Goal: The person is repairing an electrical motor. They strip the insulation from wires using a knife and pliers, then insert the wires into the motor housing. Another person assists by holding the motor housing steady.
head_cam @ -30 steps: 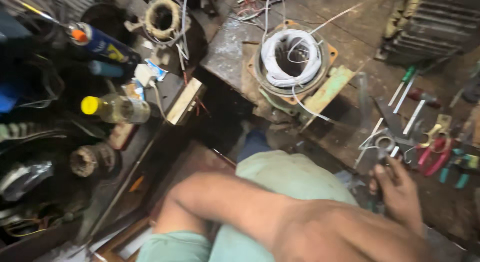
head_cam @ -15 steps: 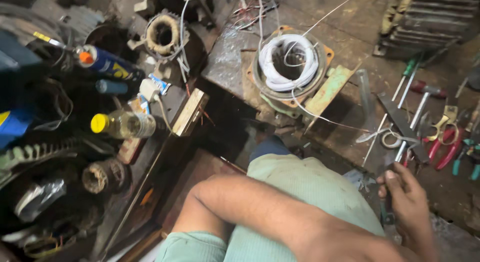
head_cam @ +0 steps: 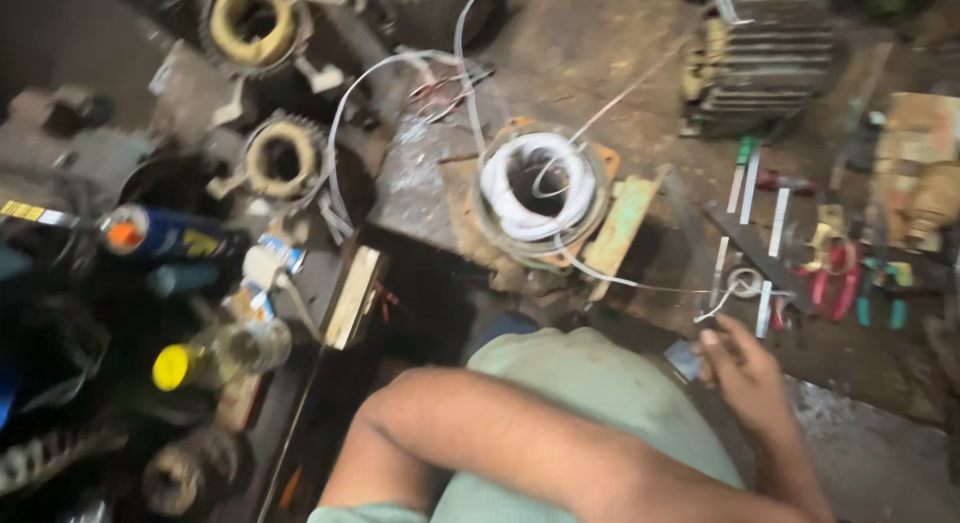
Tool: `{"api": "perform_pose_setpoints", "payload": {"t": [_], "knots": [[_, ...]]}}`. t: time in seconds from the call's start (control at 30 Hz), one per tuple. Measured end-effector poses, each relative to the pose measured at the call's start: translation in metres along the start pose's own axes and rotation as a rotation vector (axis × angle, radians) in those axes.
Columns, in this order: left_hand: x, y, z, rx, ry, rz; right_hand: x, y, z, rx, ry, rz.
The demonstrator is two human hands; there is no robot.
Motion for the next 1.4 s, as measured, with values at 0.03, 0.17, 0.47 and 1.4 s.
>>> {"api": "perform_pose_setpoints", "payload": {"t": [0.03, 0.17, 0.47, 1.4], "knots": [[-0.006, -0.004, 0.001, 0.009, 0.024, -0.025, 0.004, 0.001, 0.000, -0.008, -0.020, -0.018], [-0.033, -0.021, -0.014, 0.012, 0.106, -0.094, 0.015, 0.004, -0.021, -0.003, 0.025, 0.102], [-0.025, -0.016, -0.020, -0.031, 0.147, -0.081, 0.019, 0.001, -0.058, 0.059, -0.102, -0.084], [-0.146, 0.045, -0.032, 0.188, -0.164, 1.015, 0.054, 0.119, -0.085, -0.204, 0.191, 0.539]]}}
Point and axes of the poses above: each hand's wrist, its own z-axis towards the middle knuckle, its own x-axis out of the palm, y = z × x, the point moved 6 cm from there along z, towards the middle knuckle, and after that the axes turned 11 degrees about -y, right-handed, at the moved point
